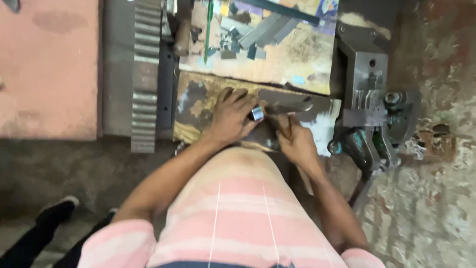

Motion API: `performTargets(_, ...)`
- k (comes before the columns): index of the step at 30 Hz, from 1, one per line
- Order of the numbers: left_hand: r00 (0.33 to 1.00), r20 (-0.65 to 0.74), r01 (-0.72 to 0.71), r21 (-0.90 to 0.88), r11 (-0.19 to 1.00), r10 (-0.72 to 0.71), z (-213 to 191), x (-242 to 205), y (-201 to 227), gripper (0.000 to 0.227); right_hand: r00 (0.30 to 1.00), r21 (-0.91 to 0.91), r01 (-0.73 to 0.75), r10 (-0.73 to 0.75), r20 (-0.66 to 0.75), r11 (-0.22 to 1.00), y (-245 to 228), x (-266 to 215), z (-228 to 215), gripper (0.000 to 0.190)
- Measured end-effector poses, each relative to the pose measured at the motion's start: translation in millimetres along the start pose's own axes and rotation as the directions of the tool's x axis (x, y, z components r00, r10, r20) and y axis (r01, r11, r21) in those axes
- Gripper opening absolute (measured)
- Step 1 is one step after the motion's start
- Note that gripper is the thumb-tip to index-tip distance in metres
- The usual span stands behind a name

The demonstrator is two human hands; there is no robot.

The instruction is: The person repeatedly places small metal pieces into a manual press, operates the lever to cut or shape them, removes the pieces, and uses a hammer and file to refine edges. The process is repeated multiple times on similar metal pieces.

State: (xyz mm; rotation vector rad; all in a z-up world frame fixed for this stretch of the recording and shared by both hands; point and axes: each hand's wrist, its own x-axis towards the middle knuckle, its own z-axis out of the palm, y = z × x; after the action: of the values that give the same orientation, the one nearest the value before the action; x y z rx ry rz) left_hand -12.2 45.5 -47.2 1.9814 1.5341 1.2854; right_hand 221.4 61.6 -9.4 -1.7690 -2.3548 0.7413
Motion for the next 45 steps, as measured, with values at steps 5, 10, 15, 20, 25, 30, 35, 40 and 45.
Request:
performTargets(5,0.828,0.249,0.555,-0.488,0.674,-0.502,6.2,-0.6,26.2,0.04,0.982,0.388,0.171,-0.123,-0.146,0.906,-5.0,-3.9,-8.4,0.057)
performTargets(10,0.802,0.384,0.593,-0.606,0.53,-0.458,7.3,-2.5,29.2,0.038,0.956,0.576,-0.289,0.266,0.127,0.765,-20.7,11.9,-24.9,0.047)
performTargets(15,0.816,0.419,0.563,-0.733,0.383,-0.397,8.2,-15.4,27.1,0.036,0.972,0.755,-0.233,0.139,0.187,0.613,-17.2,19.6,-40.2,0.053)
performTargets(20,0.833,0.354,0.55,-0.615,0.565,-0.425,1.7,-12.7,26.7,0.036,0.959,0.828,-0.272,0.066,0.276,0.49,-12.3,19.5,-42.9,0.049)
performTargets(25,0.887,0.332,0.461,-0.58,0.672,-0.322,-4.6,-10.7,29.6,0.035,0.95,0.846,-0.294,0.037,0.311,0.445,-3.5,19.4,-39.7,0.049)
performTargets(30,0.966,0.227,0.186,-0.271,0.944,-0.125,8.0,1.0,9.8,0.036,0.993,0.285,0.023,0.01,-0.114,0.958,-2.6,13.5,-30.8,0.044)
performTargets(35,0.948,0.294,-0.124,-0.016,0.992,0.123,5.2,5.5,-23.9,0.054,0.99,0.15,0.068,-0.049,-0.129,0.986,-19.3,3.6,-24.4,0.035)
performTargets(40,0.976,0.22,0.007,-0.042,0.999,0.003,13.8,-13.0,-8.3,0.079,0.996,-0.003,0.026,-0.026,-0.084,1.0,-33.5,-7.0,-31.4,0.027)
performTargets(45,0.98,0.195,0.045,-0.007,0.999,-0.043,22.5,-11.8,-6.7,0.077,0.995,-0.083,0.065,-0.071,-0.072,0.994,-41.4,-12.9,-37.9,0.026)
